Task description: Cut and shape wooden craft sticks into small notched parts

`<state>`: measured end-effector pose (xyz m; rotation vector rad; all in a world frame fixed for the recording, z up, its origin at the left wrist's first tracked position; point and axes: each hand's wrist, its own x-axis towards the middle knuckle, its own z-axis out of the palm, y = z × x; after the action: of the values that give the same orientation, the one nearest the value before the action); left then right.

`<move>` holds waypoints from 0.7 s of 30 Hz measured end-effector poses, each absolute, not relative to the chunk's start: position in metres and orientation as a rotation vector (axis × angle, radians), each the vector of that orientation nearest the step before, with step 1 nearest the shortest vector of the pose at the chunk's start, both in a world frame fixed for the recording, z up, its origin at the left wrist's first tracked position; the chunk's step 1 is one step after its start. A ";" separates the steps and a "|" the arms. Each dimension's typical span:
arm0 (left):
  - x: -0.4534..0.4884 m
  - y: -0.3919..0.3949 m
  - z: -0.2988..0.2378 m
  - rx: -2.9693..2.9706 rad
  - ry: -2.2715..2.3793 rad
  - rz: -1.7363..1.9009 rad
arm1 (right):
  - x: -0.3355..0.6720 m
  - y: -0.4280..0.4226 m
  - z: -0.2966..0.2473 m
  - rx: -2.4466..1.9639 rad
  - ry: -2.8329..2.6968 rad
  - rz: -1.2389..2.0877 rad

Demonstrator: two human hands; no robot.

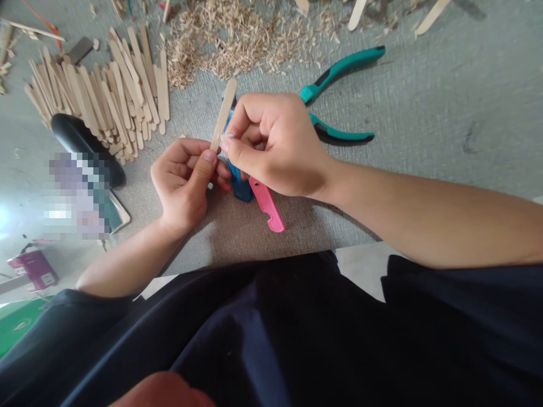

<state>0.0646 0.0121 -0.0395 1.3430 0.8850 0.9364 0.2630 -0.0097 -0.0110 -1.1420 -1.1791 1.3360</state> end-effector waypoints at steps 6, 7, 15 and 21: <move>0.064 0.012 -0.037 1.319 0.865 0.933 | 0.264 -0.010 -0.011 -1.157 -1.214 1.350; 0.064 0.013 -0.036 1.316 0.857 0.922 | 0.264 -0.010 -0.010 -1.162 -1.224 1.346; 0.064 0.016 -0.033 1.337 0.869 0.877 | 0.265 -0.009 -0.006 -1.132 -1.245 1.380; 0.063 0.015 -0.034 1.351 0.887 0.873 | 0.267 -0.008 -0.006 -1.146 -1.251 1.381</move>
<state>0.0632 0.0155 -0.0336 1.3513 0.8870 0.8734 0.2670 -0.0076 -0.0061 -1.1457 -1.2506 1.3807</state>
